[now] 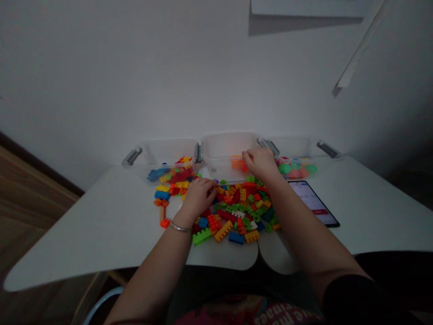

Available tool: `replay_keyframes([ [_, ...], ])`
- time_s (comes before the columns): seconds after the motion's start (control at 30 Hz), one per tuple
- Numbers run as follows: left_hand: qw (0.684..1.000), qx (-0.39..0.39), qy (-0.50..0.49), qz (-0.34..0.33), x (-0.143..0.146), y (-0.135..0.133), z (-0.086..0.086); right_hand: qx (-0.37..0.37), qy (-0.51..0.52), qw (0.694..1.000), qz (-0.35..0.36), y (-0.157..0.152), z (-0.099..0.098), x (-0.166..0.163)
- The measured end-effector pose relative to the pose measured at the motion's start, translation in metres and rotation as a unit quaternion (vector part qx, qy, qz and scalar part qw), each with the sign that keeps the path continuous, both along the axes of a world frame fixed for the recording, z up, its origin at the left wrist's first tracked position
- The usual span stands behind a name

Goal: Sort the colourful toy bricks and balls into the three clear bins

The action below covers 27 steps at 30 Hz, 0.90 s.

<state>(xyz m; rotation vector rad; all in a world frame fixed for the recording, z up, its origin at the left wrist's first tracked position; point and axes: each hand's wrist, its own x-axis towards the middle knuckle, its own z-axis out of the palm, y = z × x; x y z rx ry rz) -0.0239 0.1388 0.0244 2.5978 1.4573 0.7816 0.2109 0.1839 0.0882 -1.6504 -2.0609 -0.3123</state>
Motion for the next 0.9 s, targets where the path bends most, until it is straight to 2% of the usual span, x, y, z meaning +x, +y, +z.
replay_keyframes([
  [0.17,1.0,0.006,0.019,-0.016,-0.002,0.003,-0.005,0.069,0.169,0.979,0.096,-0.008,-0.005,0.005],
  [0.3,0.999,0.014,0.032,-0.023,-0.002,0.002,-0.007,0.126,0.224,0.954,0.157,-0.034,-0.015,-0.006],
  [0.4,0.999,0.021,0.038,-0.025,-0.001,0.002,-0.007,0.084,0.22,0.954,0.188,-0.055,-0.029,-0.018],
  [0.53,0.998,0.03,0.048,-0.019,-0.002,0.003,-0.011,0.007,0.147,0.971,0.188,-0.069,-0.05,-0.025],
  [0.67,0.998,0.038,0.056,-0.015,-0.002,0.004,-0.014,-0.036,0.087,0.978,0.187,-0.066,-0.065,-0.025],
  [0.9,0.996,0.038,0.08,0.001,0.002,0.003,-0.012,-0.06,0.097,0.977,0.178,-0.057,-0.077,-0.027],
])
